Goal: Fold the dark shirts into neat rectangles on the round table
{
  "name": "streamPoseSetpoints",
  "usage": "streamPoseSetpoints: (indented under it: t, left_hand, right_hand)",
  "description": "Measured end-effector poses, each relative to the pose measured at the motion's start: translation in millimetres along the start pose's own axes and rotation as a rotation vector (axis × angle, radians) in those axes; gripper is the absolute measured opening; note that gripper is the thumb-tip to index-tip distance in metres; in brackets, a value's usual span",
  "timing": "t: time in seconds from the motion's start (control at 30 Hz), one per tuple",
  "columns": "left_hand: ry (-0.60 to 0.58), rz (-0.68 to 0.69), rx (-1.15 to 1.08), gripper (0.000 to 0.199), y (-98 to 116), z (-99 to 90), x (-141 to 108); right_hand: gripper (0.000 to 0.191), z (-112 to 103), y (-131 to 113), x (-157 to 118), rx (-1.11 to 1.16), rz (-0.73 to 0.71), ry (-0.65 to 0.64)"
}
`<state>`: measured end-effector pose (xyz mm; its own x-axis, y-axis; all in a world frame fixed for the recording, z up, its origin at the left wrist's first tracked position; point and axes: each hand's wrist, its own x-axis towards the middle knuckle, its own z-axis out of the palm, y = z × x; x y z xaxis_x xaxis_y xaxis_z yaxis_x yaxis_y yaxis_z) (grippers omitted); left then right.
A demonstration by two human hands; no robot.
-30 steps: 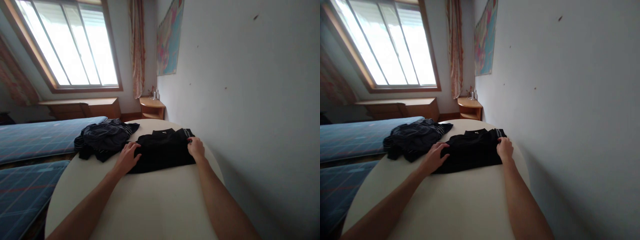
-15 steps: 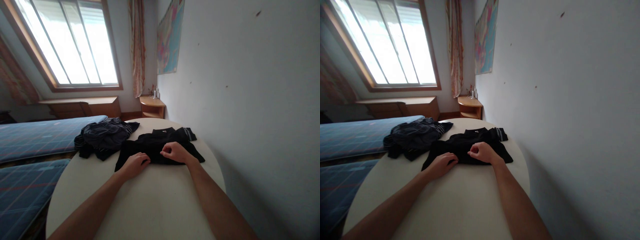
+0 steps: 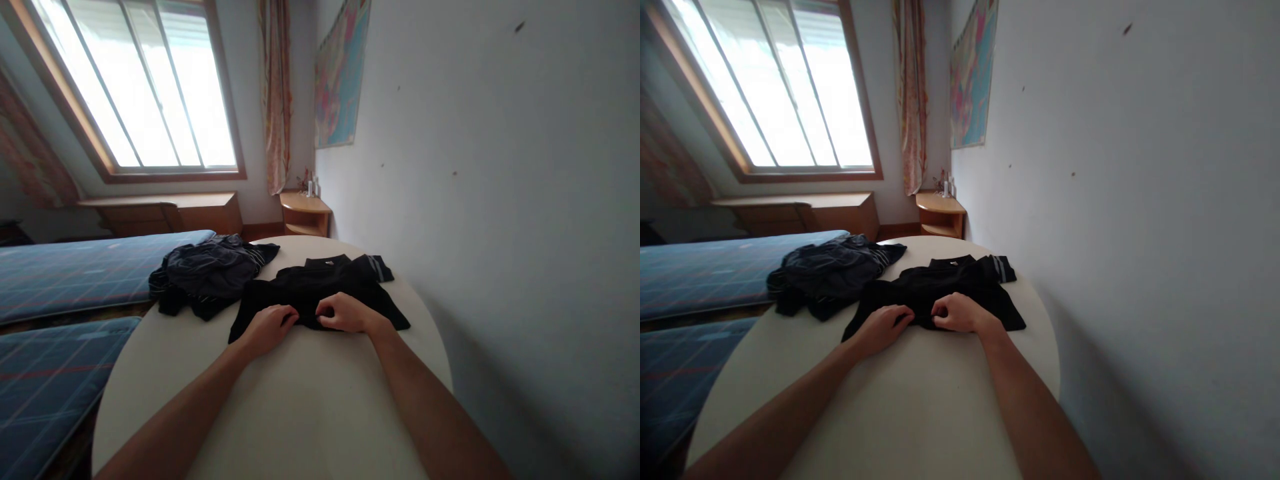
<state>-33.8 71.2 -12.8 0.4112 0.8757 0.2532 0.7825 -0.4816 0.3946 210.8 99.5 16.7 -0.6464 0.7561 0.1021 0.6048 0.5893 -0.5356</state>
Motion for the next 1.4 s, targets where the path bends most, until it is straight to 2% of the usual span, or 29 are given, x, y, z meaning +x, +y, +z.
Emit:
streamPoseSetpoints:
  t: [0.13,0.27,0.33,0.43,0.6,0.8,0.87,0.97,1.03,1.2,1.4]
  left_hand:
    - [0.011,0.066,-0.043,0.024,2.4,-2.8,-1.5]
    - [-0.02,0.163,-0.082,0.02,4.9,-6.4,-4.6]
    - [-0.046,0.189,-0.067,0.018,4.8,-6.9,-6.0]
    - [-0.07,0.215,-0.045,0.025,4.0,-6.2,-6.9]
    - [-0.062,0.178,0.021,0.02,5.8,-4.4,-4.6]
    - [0.002,0.1,0.021,0.022,5.8,0.3,-3.0]
    - [0.013,0.099,0.017,0.022,4.5,2.1,-3.3]
    - [0.015,0.111,0.031,0.022,4.5,2.8,-3.7]
    - [0.005,0.114,0.047,0.021,6.4,2.0,-3.7]
    - [0.006,0.073,0.03,0.022,9.7,1.4,-2.1]
    - [0.028,0.084,0.007,0.021,10.0,-0.8,-3.0]
  right_hand:
    - [0.018,-1.6,0.0,-1.1,0.045,0.015,-0.011]
    - [0.031,-3.7,-3.4,-1.3,0.085,0.033,-0.057]
    - [0.03,-3.9,-3.5,-1.0,0.089,0.021,-0.065]
    - [0.029,-3.2,-1.0,-0.2,0.073,-0.011,-0.068]
    - [0.016,-0.2,3.5,1.5,-0.02,-0.038,-0.043]
    - [0.02,1.9,4.8,1.6,0.006,-0.022,-0.03]
    - [0.026,1.3,4.8,1.6,0.029,-0.009,-0.058]
    - [0.047,1.0,4.2,2.1,0.038,0.021,-0.094]
    - [0.052,1.6,3.1,2.6,0.024,0.039,-0.102]
    - [0.044,4.6,-3.8,3.5,-0.039,0.035,-0.086]
    - [0.022,2.1,-12.6,1.1,-0.077,0.002,-0.041]
